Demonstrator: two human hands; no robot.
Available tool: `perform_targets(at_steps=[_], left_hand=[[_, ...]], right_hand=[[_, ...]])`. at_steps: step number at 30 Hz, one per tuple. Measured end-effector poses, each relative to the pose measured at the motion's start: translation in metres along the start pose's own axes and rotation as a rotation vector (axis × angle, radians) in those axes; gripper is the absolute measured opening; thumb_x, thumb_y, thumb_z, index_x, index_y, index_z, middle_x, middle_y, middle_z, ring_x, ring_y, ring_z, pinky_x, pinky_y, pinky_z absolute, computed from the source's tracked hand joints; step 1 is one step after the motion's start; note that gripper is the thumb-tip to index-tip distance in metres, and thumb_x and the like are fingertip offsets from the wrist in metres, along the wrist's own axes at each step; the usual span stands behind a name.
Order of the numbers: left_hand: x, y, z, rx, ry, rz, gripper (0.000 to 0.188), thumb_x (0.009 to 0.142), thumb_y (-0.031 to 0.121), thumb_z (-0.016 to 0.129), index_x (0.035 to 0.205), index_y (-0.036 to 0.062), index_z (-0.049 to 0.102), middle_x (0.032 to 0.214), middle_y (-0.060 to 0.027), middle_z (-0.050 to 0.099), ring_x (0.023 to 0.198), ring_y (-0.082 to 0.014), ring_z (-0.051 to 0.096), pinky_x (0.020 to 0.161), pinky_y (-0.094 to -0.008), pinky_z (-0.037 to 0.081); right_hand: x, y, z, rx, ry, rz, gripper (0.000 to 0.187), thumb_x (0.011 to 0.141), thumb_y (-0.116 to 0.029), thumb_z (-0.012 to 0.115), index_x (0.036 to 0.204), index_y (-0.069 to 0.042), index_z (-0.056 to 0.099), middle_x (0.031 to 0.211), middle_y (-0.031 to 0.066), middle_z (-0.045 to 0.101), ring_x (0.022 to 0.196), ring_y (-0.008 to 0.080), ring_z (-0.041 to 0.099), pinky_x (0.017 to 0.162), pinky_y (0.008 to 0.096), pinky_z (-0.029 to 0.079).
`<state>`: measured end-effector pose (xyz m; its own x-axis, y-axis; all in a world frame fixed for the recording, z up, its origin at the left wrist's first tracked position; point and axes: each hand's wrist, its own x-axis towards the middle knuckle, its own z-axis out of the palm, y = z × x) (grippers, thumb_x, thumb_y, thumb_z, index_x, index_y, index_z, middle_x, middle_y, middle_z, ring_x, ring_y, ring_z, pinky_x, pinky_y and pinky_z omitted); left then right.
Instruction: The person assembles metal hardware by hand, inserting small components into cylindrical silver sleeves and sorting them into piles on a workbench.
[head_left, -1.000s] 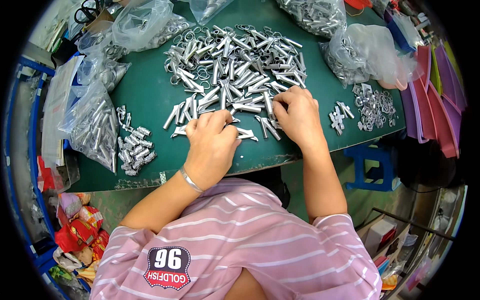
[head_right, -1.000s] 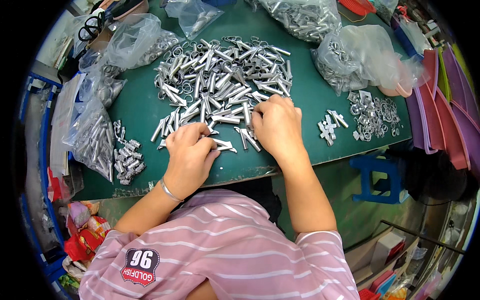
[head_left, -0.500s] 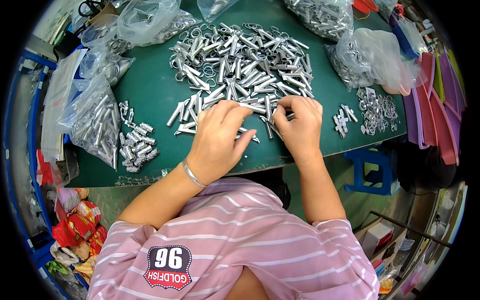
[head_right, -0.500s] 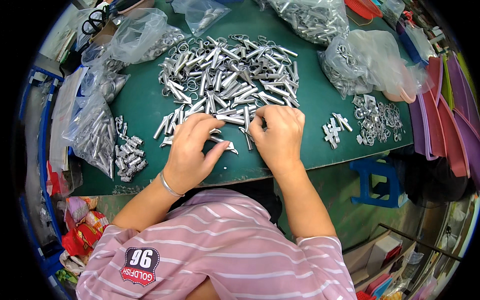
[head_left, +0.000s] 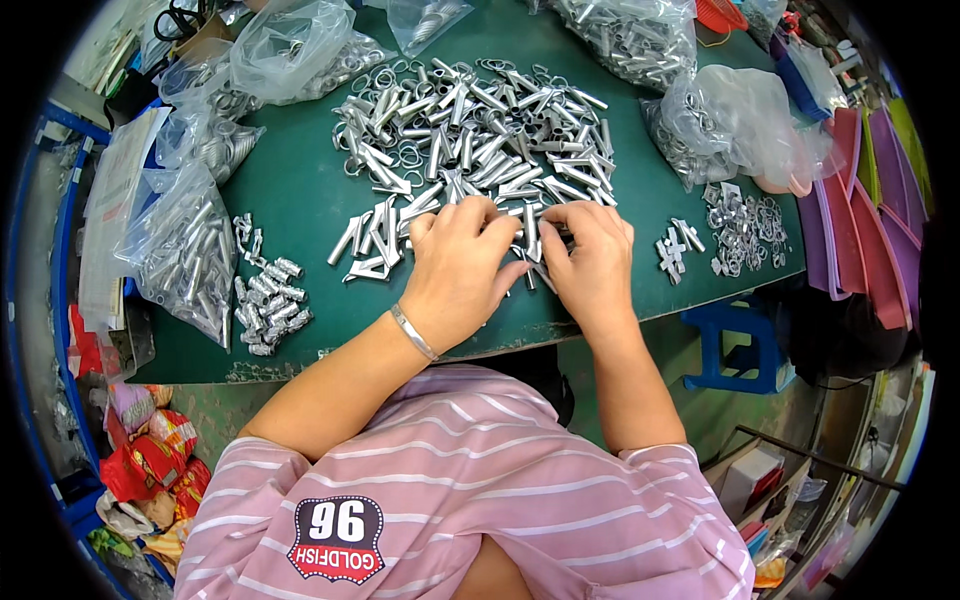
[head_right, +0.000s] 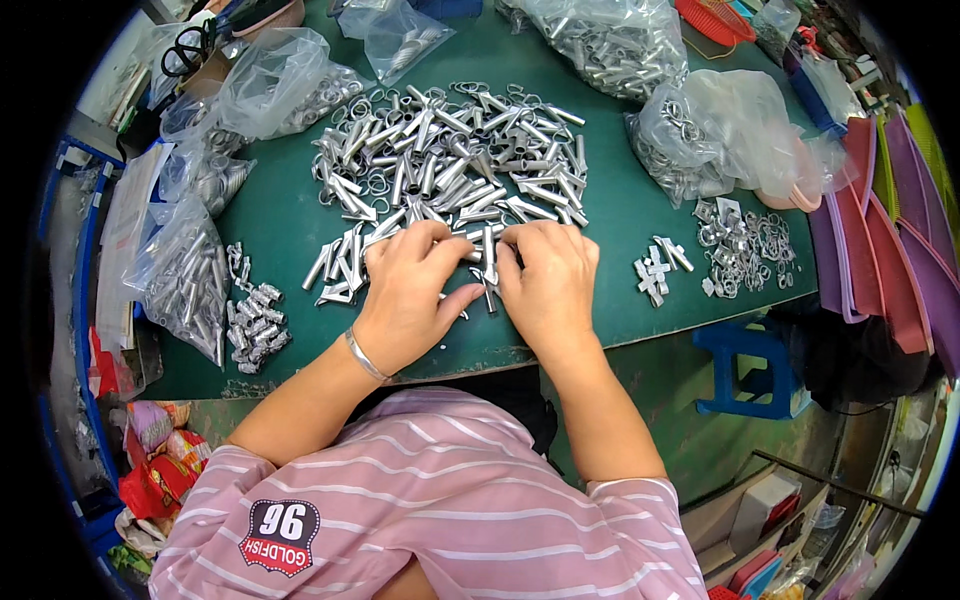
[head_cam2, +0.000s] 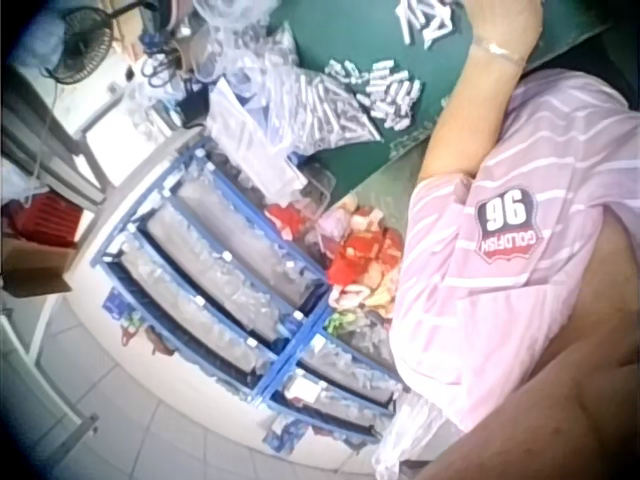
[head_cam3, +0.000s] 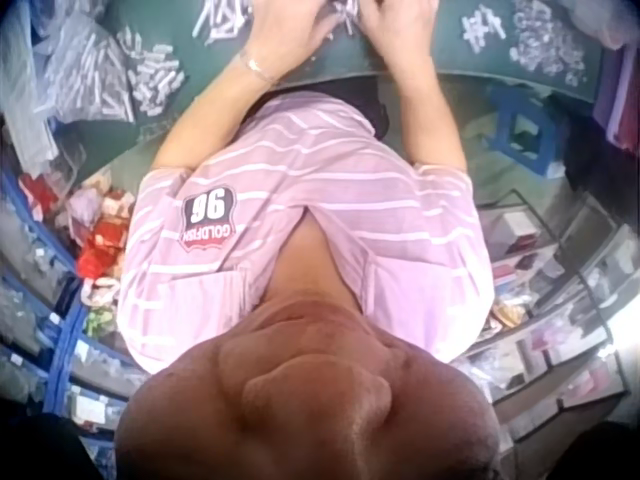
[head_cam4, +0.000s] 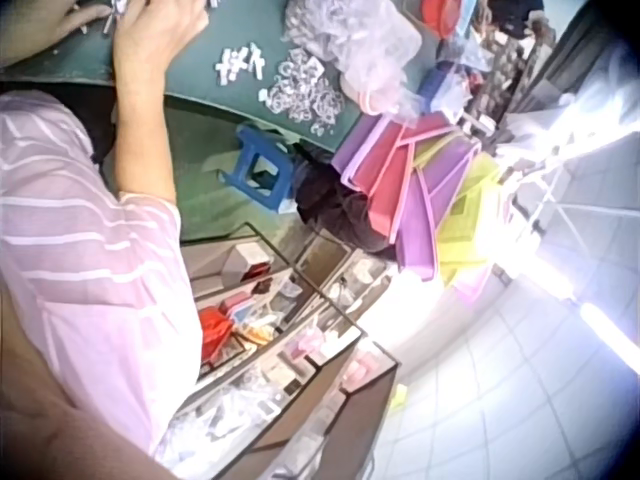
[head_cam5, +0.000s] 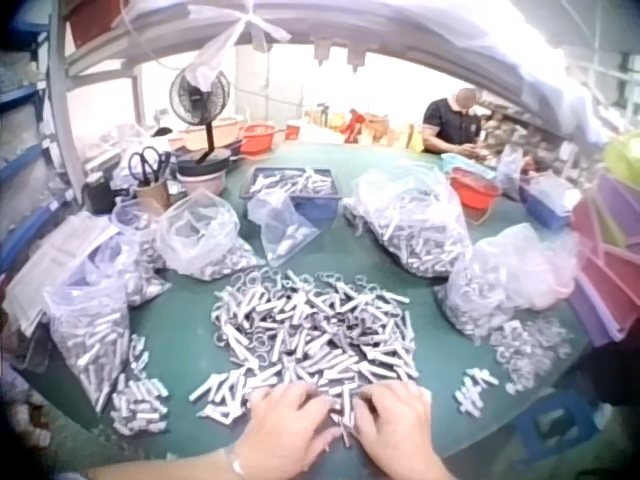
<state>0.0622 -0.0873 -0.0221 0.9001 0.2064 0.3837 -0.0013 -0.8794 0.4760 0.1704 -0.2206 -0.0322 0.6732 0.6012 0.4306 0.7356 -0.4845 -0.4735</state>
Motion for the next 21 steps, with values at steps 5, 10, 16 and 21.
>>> perform_targets(at_steps=[5,10,16,21], left_hand=[[0.002,-0.008,0.004,-0.243,0.173,0.034,0.042,0.071,0.006,0.073,0.110,0.0019,0.058,0.105,-0.0139,0.058,0.091,-0.0313,0.058,0.076,-0.0391,0.046],[0.001,-0.019,0.001,-0.320,0.241,0.001,0.029,0.075,-0.005,0.066,0.103,-0.0009,0.060,0.093,-0.0156,0.062,0.081,-0.0326,0.062,0.071,-0.0370,0.052],[0.002,-0.014,-0.002,-0.396,0.326,-0.102,0.023,0.074,0.001,0.075,0.095,0.0012,0.064,0.085,-0.0073,0.062,0.064,-0.0133,0.057,0.056,-0.0244,0.046],[0.000,-0.020,-0.001,-0.379,0.334,-0.080,0.027,0.067,0.009,0.082,0.087,0.0020,0.065,0.083,-0.0046,0.057,0.055,-0.0078,0.047,0.048,-0.0210,0.040]], right_hand=[[0.004,-0.027,0.007,0.524,0.141,-0.038,0.012,0.074,0.002,0.068,0.085,-0.001,0.063,0.088,0.0135,0.062,0.080,0.0281,0.062,0.071,0.0343,0.050],[0.019,-0.025,0.005,0.644,-0.074,-0.103,0.009,0.078,-0.004,0.068,0.086,0.000,0.065,0.084,0.0136,0.064,0.078,0.0280,0.063,0.071,0.0337,0.050],[0.091,0.040,0.009,-0.142,-0.088,0.137,0.018,0.081,-0.019,0.066,0.088,-0.002,0.068,0.092,0.0162,0.063,0.089,0.0349,0.060,0.080,0.0424,0.048],[0.100,0.038,0.004,-0.071,-0.253,0.061,0.017,0.073,-0.017,0.070,0.082,-0.003,0.067,0.093,0.0151,0.064,0.090,0.0344,0.058,0.081,0.0416,0.047]])
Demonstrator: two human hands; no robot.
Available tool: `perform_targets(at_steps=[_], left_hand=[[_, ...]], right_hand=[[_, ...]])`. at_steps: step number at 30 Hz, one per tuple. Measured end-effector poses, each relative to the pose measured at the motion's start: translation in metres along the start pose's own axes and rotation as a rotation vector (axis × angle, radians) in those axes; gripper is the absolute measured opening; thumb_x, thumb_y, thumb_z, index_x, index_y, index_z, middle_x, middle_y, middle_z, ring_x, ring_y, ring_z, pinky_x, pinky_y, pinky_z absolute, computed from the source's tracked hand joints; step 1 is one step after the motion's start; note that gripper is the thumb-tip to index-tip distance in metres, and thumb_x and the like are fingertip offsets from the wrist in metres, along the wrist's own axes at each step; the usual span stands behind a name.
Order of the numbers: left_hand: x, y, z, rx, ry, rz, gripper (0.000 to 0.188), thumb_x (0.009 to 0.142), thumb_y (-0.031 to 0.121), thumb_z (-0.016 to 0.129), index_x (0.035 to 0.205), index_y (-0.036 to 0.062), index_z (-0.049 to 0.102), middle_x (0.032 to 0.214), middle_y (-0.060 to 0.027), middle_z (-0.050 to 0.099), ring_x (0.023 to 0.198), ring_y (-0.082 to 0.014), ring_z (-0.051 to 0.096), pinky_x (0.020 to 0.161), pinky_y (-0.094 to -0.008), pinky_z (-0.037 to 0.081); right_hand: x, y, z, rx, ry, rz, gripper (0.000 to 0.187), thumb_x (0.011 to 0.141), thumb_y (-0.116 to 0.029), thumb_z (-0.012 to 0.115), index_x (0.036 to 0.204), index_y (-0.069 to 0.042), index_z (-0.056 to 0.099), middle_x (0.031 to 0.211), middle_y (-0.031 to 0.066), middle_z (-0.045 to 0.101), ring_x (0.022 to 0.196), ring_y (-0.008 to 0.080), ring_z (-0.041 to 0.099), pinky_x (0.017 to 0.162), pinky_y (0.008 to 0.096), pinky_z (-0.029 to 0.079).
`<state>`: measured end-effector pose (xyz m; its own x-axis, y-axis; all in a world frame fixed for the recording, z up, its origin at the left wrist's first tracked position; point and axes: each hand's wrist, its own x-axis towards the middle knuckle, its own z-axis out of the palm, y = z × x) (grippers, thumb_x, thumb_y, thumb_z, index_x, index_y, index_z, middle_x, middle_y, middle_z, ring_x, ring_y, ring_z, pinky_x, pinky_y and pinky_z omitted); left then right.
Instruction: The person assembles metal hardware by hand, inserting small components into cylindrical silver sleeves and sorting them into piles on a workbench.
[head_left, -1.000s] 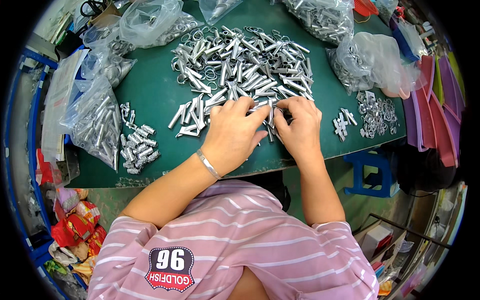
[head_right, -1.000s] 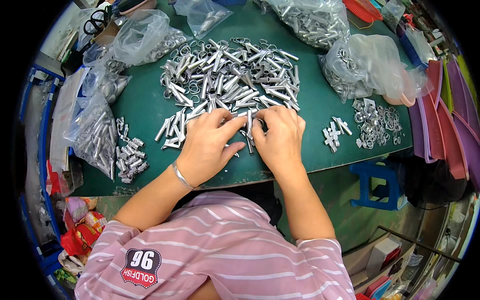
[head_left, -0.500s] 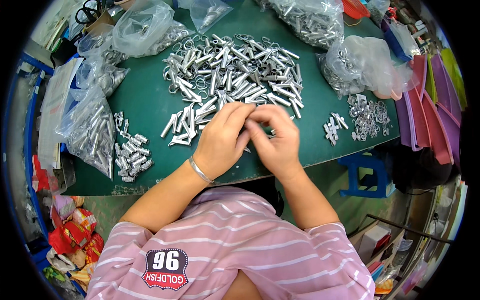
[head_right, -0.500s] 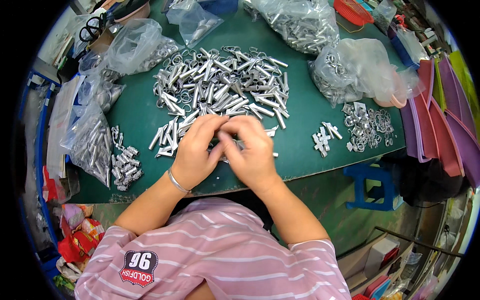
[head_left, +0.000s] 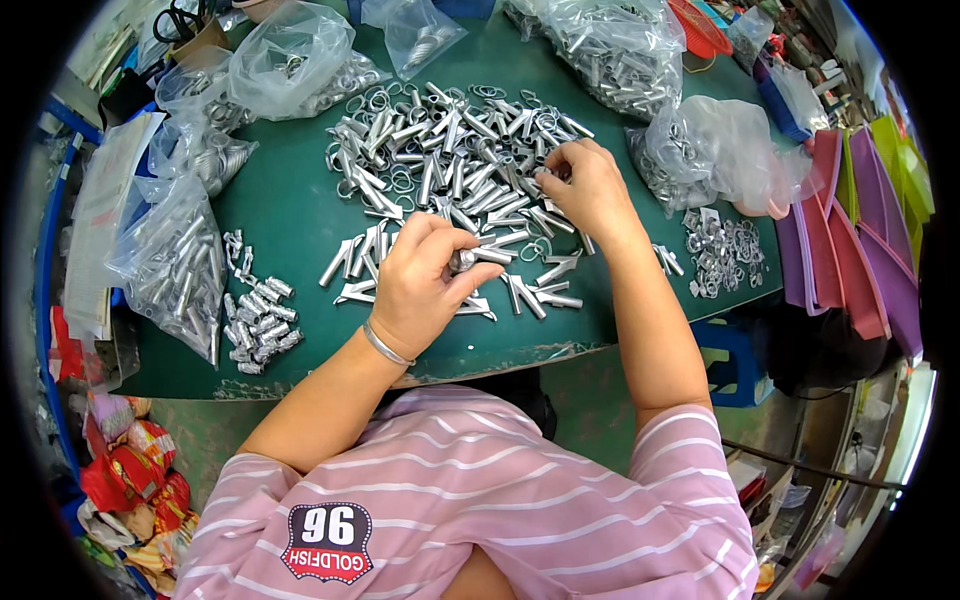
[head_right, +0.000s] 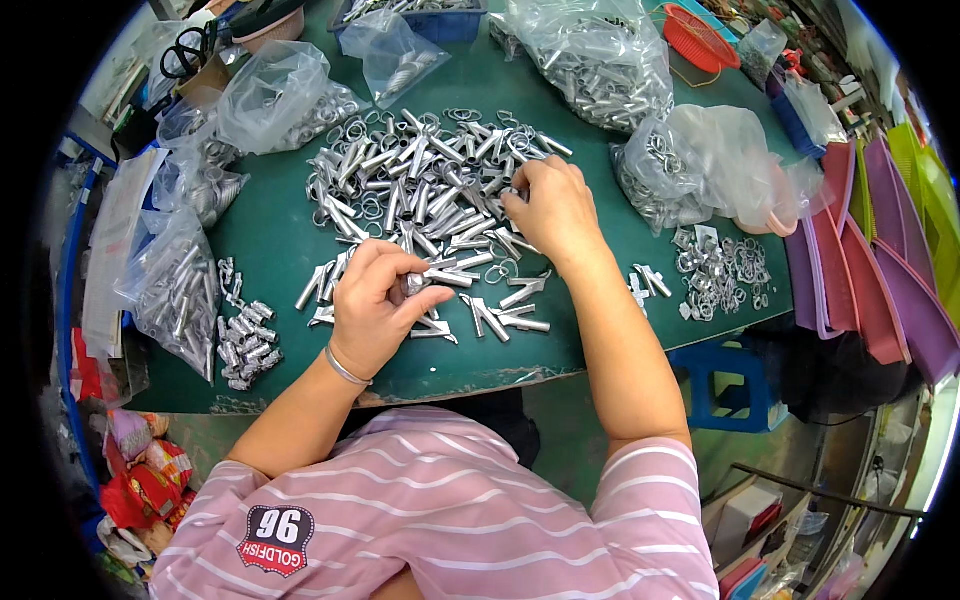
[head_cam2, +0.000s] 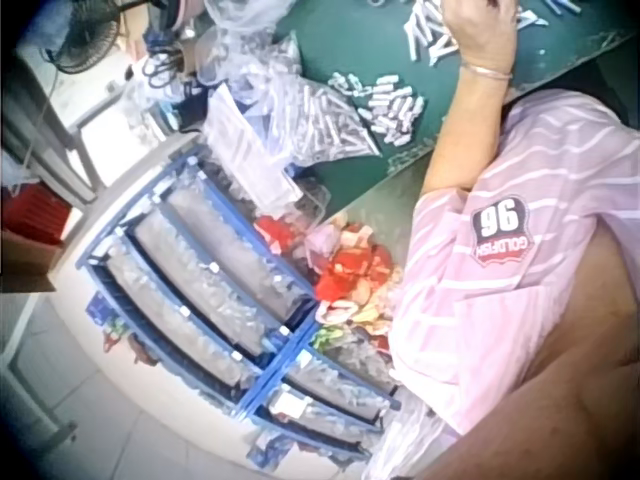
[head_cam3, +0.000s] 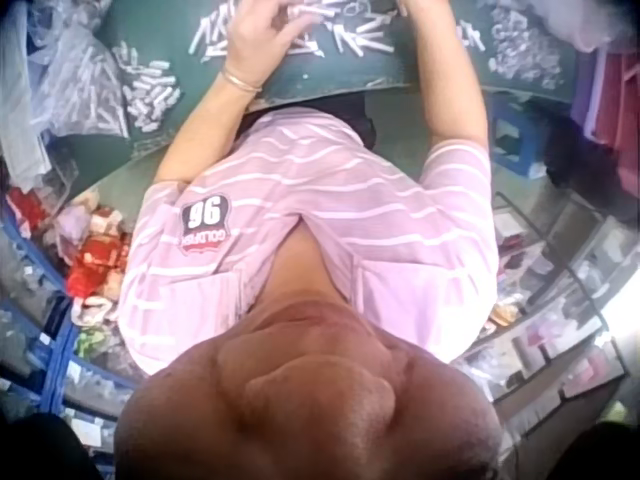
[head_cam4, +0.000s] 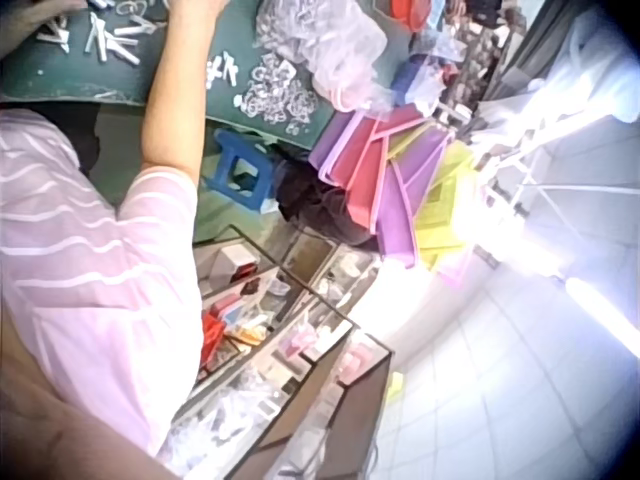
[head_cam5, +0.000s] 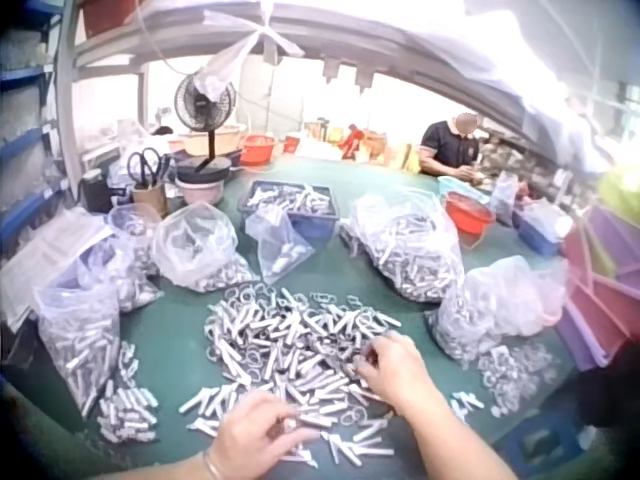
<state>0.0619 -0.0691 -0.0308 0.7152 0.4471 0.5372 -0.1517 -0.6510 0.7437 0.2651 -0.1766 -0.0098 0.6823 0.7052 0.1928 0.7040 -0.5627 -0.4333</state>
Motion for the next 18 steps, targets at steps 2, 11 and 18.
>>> perform_targets(at_steps=[2,11,18], left_hand=[[0.001,0.000,-0.002,-0.013,-0.005,-0.009,0.026,0.067,0.008,0.082,0.087,0.0020,0.066,0.084,-0.0043,0.056,0.055,-0.0076,0.046,0.048,-0.0209,0.040],[-0.002,-0.007,-0.004,-0.600,0.086,-0.379,0.017,0.092,0.006,0.059,0.107,-0.0008,0.056,0.079,-0.0032,0.057,0.060,-0.0057,0.053,0.052,-0.0178,0.042],[0.006,-0.013,-0.014,-1.080,0.095,-0.641,0.015,0.088,0.002,0.055,0.102,0.0009,0.056,0.070,-0.0018,0.054,0.058,-0.0069,0.046,0.050,-0.0175,0.035]], right_hand=[[-0.002,-0.002,0.001,0.019,0.034,-0.031,0.018,0.071,-0.016,0.071,0.082,-0.002,0.066,0.089,0.0142,0.064,0.089,0.0347,0.058,0.081,0.0420,0.047],[-0.019,-0.004,-0.010,1.454,0.178,0.346,0.017,0.087,0.004,0.053,0.103,0.002,0.060,0.083,0.0095,0.067,0.078,0.0132,0.065,0.062,0.0203,0.051],[0.017,-0.015,0.000,0.421,0.042,-0.089,0.014,0.080,-0.007,0.061,0.086,0.002,0.068,0.075,0.0083,0.062,0.066,0.0217,0.059,0.062,0.0331,0.047]])
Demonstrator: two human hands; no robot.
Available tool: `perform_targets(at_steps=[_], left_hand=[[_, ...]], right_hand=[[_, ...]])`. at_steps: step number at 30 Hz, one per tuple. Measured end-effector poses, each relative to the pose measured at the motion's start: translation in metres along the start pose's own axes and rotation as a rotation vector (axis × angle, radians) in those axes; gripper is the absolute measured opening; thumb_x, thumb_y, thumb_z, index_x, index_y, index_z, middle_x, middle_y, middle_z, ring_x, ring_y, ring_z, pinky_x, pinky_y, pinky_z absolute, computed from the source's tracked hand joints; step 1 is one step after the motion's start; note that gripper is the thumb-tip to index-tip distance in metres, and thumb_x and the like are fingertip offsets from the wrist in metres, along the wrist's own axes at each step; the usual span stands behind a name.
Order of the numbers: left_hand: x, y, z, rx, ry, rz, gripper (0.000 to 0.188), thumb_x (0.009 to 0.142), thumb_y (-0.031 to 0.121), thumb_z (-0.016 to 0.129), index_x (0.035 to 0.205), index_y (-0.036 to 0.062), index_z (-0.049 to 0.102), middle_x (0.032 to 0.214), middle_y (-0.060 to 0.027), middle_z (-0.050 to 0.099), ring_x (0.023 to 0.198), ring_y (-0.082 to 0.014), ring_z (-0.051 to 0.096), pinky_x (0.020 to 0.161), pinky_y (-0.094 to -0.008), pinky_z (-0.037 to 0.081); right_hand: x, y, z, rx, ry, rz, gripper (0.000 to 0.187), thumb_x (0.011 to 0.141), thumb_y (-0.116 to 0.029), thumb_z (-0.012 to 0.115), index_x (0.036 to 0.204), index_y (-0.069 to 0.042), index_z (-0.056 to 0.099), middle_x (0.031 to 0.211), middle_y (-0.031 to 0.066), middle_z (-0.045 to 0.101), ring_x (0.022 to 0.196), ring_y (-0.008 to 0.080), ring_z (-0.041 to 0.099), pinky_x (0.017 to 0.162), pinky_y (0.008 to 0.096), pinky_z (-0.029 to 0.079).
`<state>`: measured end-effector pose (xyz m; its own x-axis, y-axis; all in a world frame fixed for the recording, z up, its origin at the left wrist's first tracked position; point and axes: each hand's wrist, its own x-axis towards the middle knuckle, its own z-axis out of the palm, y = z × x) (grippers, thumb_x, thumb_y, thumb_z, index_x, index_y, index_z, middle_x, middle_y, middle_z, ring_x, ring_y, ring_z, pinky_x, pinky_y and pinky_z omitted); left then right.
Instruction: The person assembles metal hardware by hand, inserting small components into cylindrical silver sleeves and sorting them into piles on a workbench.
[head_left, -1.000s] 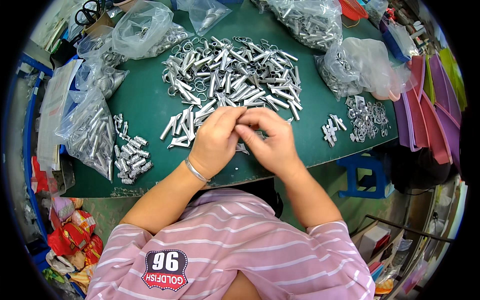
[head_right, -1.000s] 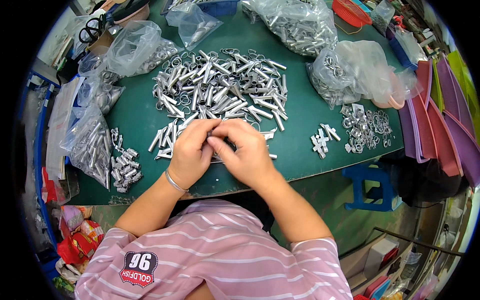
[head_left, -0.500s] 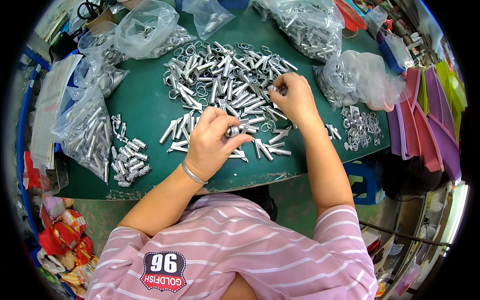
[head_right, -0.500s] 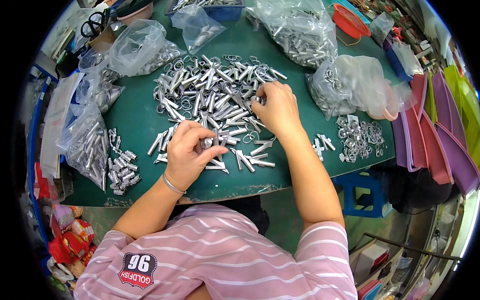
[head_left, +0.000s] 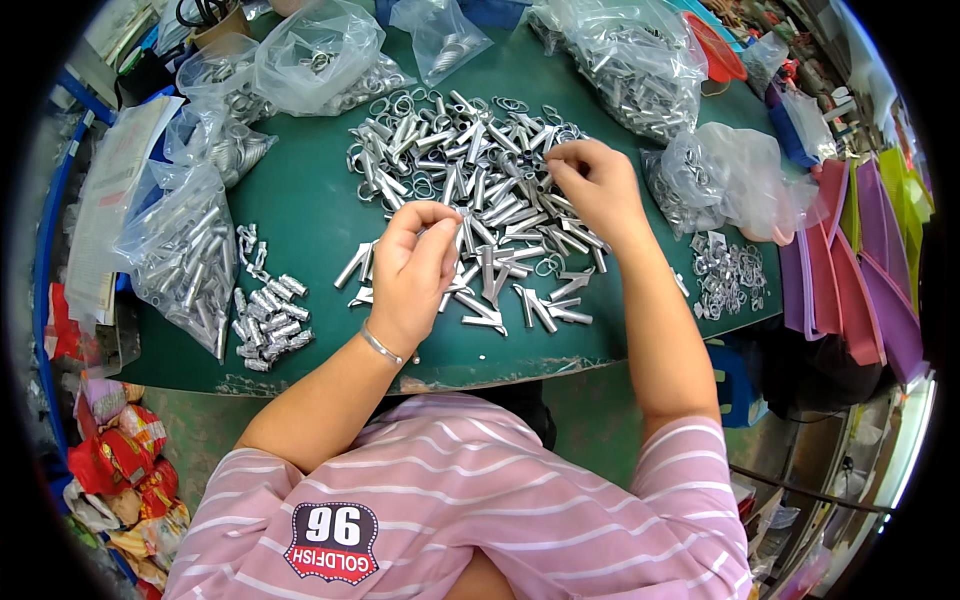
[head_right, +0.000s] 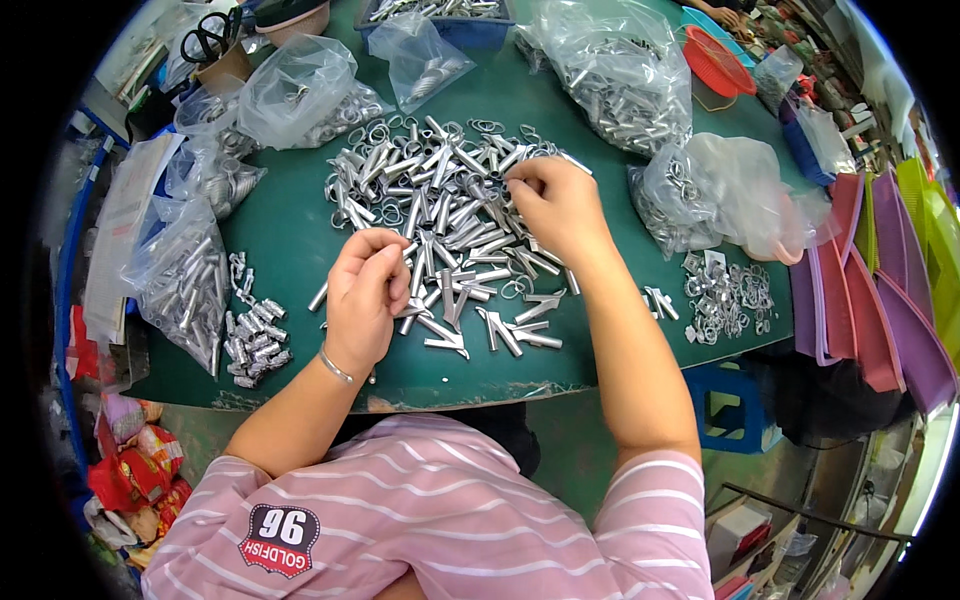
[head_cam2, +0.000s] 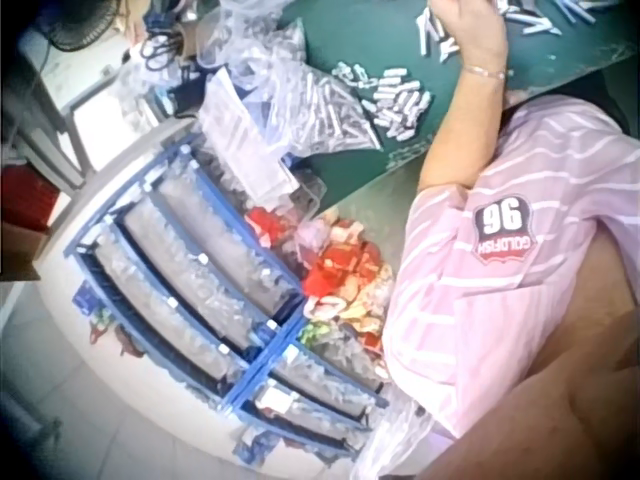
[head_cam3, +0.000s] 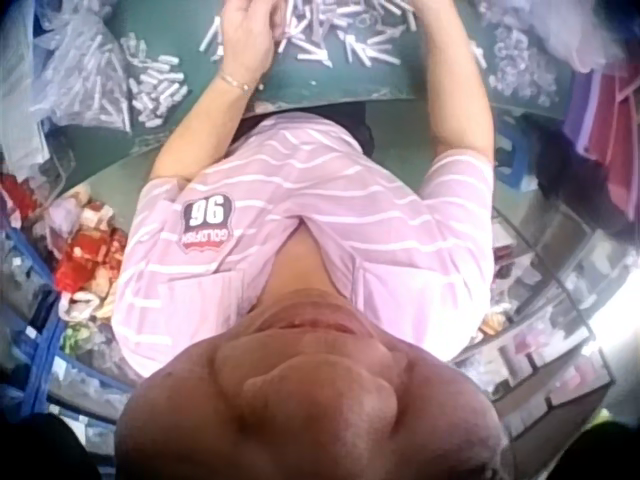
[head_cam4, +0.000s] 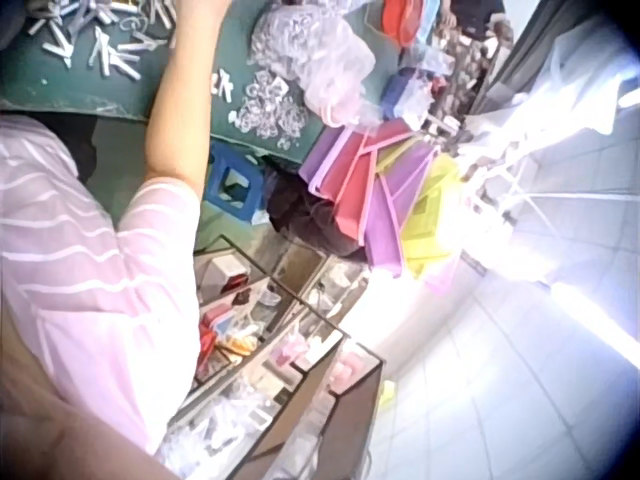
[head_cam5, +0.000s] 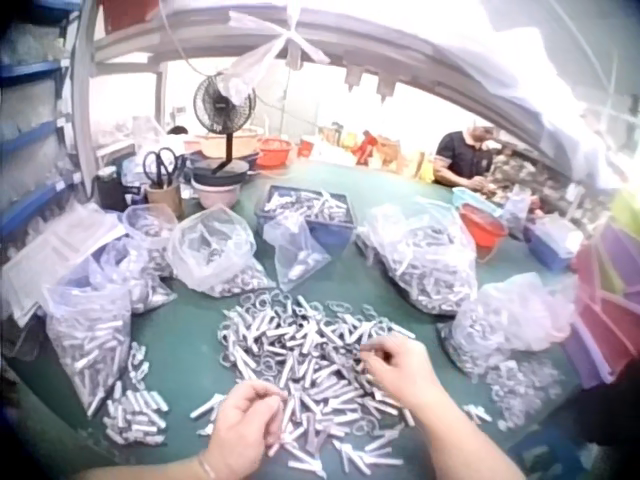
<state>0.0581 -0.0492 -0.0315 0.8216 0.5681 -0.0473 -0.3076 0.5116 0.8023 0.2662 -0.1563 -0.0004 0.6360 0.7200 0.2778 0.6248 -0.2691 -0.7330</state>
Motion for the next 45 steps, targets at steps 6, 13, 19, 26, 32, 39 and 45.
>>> perform_targets(at_steps=[6,13,19,26,32,39,45], left_hand=[[0.059,0.031,0.023,1.180,-0.054,0.619,0.008,0.081,0.003,0.062,0.089,0.0027,0.065,0.075,-0.0058,0.054,0.063,-0.0169,0.053,0.058,-0.0291,0.043],[0.125,0.004,0.024,1.826,-0.227,0.461,0.011,0.080,0.011,0.062,0.089,0.0082,0.068,0.090,-0.0119,0.059,0.084,-0.0325,0.062,0.073,-0.0435,0.050],[0.131,0.009,0.022,1.735,-0.309,0.489,0.007,0.076,0.004,0.061,0.082,0.0031,0.064,0.093,-0.0146,0.059,0.087,-0.0329,0.062,0.076,-0.0403,0.052],[0.104,0.041,0.032,0.193,-0.118,-0.333,0.025,0.080,-0.001,0.052,0.105,-0.0014,0.053,0.097,-0.0125,0.062,0.076,-0.0168,0.063,0.054,-0.0225,0.046],[0.110,0.060,0.022,0.256,-0.023,-0.288,0.017,0.077,0.002,0.058,0.094,0.0008,0.058,0.077,-0.0028,0.056,0.060,-0.0114,0.051,0.050,-0.0218,0.038],[0.131,0.029,0.017,1.761,-0.354,0.298,0.015,0.076,0.016,0.062,0.081,0.0059,0.072,0.084,-0.0162,0.067,0.082,-0.0327,0.065,0.077,-0.0412,0.052],[0.129,0.005,0.029,1.959,-0.328,0.483,0.012,0.078,0.010,0.059,0.079,0.0055,0.070,0.090,-0.0153,0.064,0.086,-0.0315,0.066,0.075,-0.0404,0.054]], right_hand=[[0.044,-0.014,0.013,-0.755,-0.308,0.170,0.020,0.075,-0.003,0.056,0.089,0.001,0.070,0.101,0.0222,0.066,0.096,0.0360,0.064,0.081,0.0414,0.052],[0.053,0.002,0.005,-0.497,-0.393,0.174,0.016,0.075,-0.009,0.066,0.087,0.000,0.070,0.086,0.0172,0.067,0.080,0.0271,0.065,0.072,0.0357,0.051],[0.017,0.053,-0.039,0.963,-0.257,0.290,0.018,0.083,-0.009,0.064,0.099,0.000,0.062,0.089,0.0041,0.062,0.079,0.0131,0.056,0.071,0.0264,0.045],[0.006,0.032,-0.056,0.711,-0.190,0.466,0.019,0.081,-0.016,0.069,0.091,-0.002,0.063,0.074,0.0036,0.061,0.067,0.0177,0.061,0.055,0.0258,0.045],[0.013,0.006,-0.028,-0.504,-0.284,0.280,0.021,0.075,-0.024,0.073,0.079,-0.003,0.071,0.076,0.0151,0.068,0.072,0.0251,0.066,0.068,0.0355,0.052],[0.014,-0.001,-0.023,-0.760,-0.314,0.306,0.021,0.071,-0.022,0.069,0.083,-0.006,0.072,0.088,0.0165,0.069,0.085,0.0335,0.066,0.075,0.0410,0.053],[0.003,-0.015,-0.019,-0.490,-0.199,-0.013,0.021,0.082,-0.021,0.060,0.100,-0.013,0.069,0.093,0.0134,0.068,0.087,0.0330,0.065,0.075,0.0438,0.051]])
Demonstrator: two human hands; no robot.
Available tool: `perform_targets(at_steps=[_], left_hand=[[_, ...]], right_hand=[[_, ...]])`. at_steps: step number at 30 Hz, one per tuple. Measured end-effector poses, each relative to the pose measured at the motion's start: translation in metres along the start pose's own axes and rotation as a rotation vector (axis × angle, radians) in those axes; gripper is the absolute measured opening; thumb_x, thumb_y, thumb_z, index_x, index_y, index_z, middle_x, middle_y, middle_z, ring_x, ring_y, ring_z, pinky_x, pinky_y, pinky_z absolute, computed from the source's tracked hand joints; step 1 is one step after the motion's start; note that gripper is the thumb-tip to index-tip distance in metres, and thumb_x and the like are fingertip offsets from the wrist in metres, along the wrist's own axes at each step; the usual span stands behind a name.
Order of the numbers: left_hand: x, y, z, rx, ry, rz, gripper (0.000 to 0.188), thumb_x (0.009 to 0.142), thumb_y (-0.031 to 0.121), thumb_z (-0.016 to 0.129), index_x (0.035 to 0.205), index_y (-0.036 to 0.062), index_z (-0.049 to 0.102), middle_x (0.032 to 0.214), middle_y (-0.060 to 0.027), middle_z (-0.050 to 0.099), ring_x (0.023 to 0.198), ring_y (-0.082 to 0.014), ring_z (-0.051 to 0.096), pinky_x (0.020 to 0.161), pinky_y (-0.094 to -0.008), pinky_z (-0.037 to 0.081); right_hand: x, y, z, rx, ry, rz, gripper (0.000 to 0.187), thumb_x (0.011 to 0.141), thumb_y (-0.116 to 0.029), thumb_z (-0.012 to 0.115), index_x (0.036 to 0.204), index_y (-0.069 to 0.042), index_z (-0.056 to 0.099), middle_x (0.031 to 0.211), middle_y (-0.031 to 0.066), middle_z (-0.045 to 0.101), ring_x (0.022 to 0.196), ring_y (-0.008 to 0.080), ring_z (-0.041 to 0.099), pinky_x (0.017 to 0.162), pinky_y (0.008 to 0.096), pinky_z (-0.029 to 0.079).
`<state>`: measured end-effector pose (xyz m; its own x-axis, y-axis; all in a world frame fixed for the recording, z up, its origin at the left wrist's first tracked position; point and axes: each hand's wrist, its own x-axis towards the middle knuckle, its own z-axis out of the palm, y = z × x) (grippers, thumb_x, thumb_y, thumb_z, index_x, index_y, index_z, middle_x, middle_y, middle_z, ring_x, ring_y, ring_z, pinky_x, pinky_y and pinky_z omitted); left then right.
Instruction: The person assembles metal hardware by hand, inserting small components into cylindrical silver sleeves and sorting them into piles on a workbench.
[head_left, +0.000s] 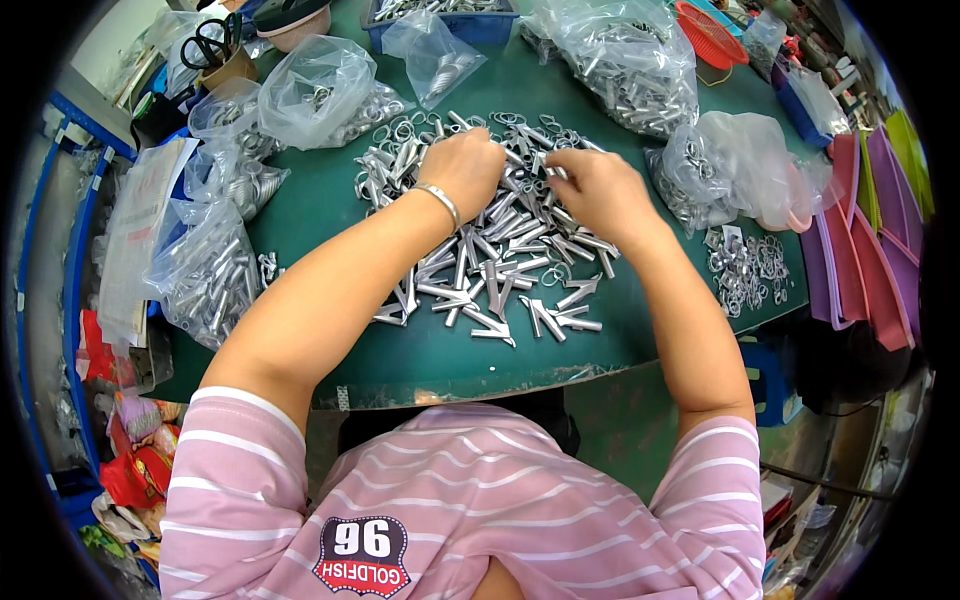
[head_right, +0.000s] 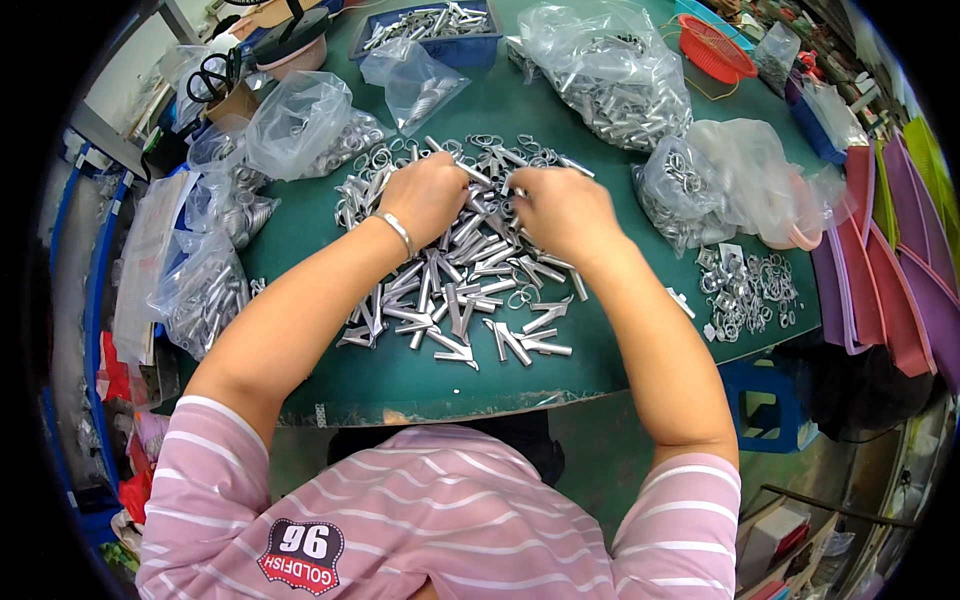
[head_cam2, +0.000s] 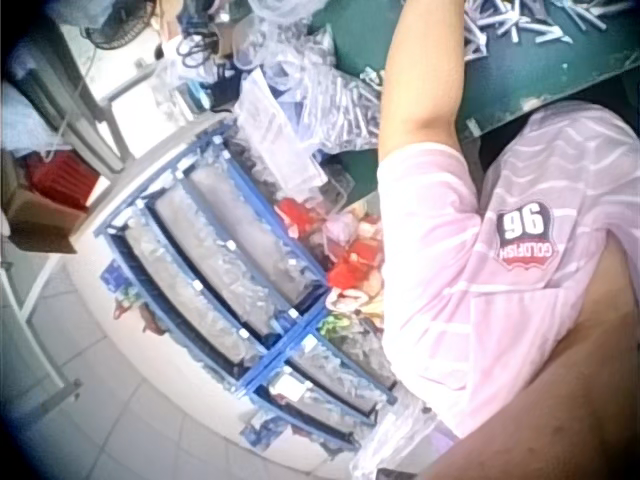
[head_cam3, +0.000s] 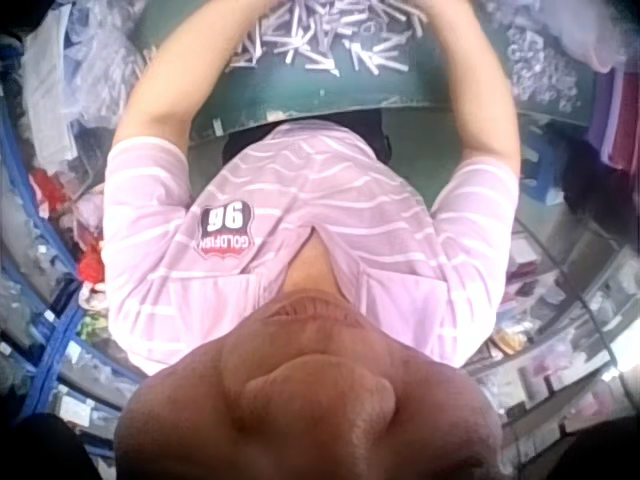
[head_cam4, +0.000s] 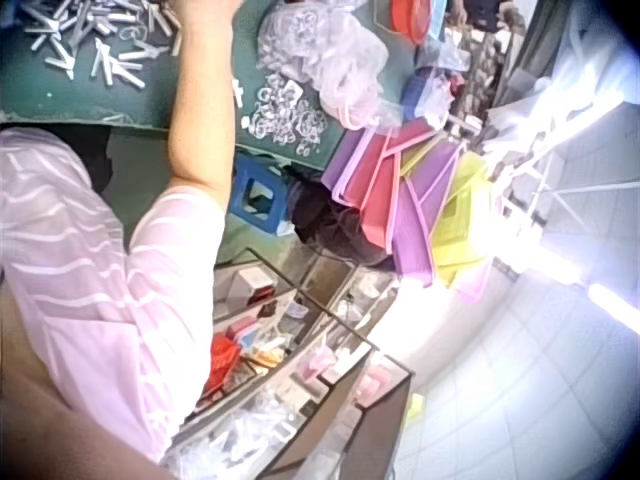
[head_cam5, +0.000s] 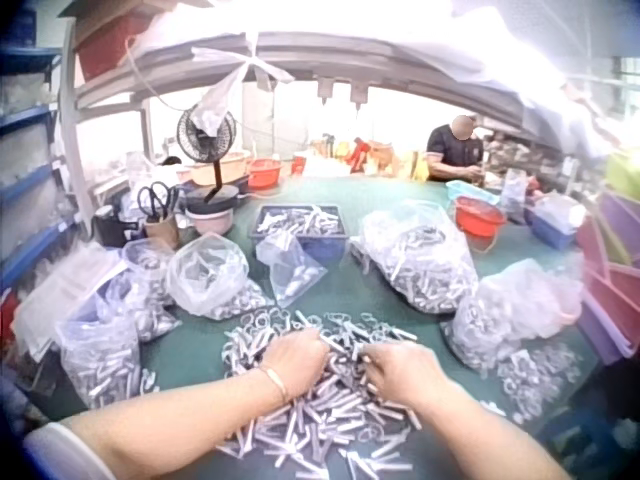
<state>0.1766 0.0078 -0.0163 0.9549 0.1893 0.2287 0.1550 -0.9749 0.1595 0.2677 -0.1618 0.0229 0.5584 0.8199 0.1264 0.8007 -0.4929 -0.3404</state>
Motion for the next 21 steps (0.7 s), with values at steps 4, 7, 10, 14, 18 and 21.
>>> perform_targets(at_steps=[4,7,10,14,18,21], left_hand=[[0.001,0.001,-0.001,0.036,-0.012,0.053,0.010,0.077,0.011,0.060,0.078,0.0052,0.069,0.088,-0.0142,0.063,0.084,-0.0317,0.065,0.073,-0.0409,0.053],[-0.010,-0.001,-0.003,0.050,-0.022,0.124,0.011,0.078,0.013,0.061,0.074,0.0054,0.068,0.082,-0.0133,0.062,0.078,-0.0333,0.064,0.069,-0.0427,0.052],[-0.033,-0.006,-0.015,0.014,-0.043,0.088,0.013,0.082,0.016,0.061,0.076,0.0060,0.068,0.081,-0.0130,0.061,0.078,-0.0320,0.063,0.068,-0.0425,0.052],[-0.052,-0.014,-0.024,-0.060,-0.045,0.000,0.010,0.082,0.013,0.058,0.085,0.0053,0.065,0.085,-0.0160,0.062,0.083,-0.0332,0.064,0.073,-0.0437,0.052],[-0.062,-0.018,-0.029,-0.157,-0.035,0.011,0.010,0.083,0.013,0.061,0.092,0.0075,0.064,0.084,-0.0129,0.061,0.080,-0.0332,0.061,0.070,-0.0424,0.050],[-0.069,-0.017,-0.028,-0.197,-0.065,0.019,0.009,0.083,0.012,0.061,0.089,0.0070,0.064,0.084,-0.0124,0.061,0.080,-0.0334,0.061,0.070,-0.0424,0.049]], right_hand=[[-0.002,-0.012,0.020,-0.014,-0.095,-0.134,0.030,0.084,-0.025,0.063,0.111,-0.013,0.061,0.089,0.0130,0.067,0.087,0.0334,0.064,0.073,0.0448,0.050],[-0.011,-0.010,0.017,-0.007,-0.096,-0.101,0.023,0.083,-0.024,0.064,0.101,-0.009,0.061,0.089,0.0131,0.067,0.086,0.0335,0.064,0.073,0.0453,0.050],[-0.026,-0.002,0.012,-0.049,-0.082,-0.077,0.022,0.083,-0.022,0.065,0.100,-0.009,0.061,0.087,0.0131,0.067,0.085,0.0336,0.064,0.073,0.0456,0.049],[-0.027,-0.013,-0.006,-0.102,-0.139,0.048,0.019,0.083,-0.022,0.064,0.096,-0.008,0.063,0.085,0.0129,0.067,0.085,0.0326,0.064,0.072,0.0441,0.050],[-0.016,-0.021,0.020,0.061,0.080,-0.232,0.015,0.084,-0.021,0.062,0.091,-0.008,0.064,0.083,0.0133,0.066,0.082,0.0323,0.065,0.070,0.0441,0.051],[-0.007,-0.029,0.023,-0.070,-0.080,-0.204,0.019,0.083,-0.022,0.064,0.097,-0.010,0.066,0.084,0.0132,0.068,0.082,0.0322,0.065,0.072,0.0431,0.051]])
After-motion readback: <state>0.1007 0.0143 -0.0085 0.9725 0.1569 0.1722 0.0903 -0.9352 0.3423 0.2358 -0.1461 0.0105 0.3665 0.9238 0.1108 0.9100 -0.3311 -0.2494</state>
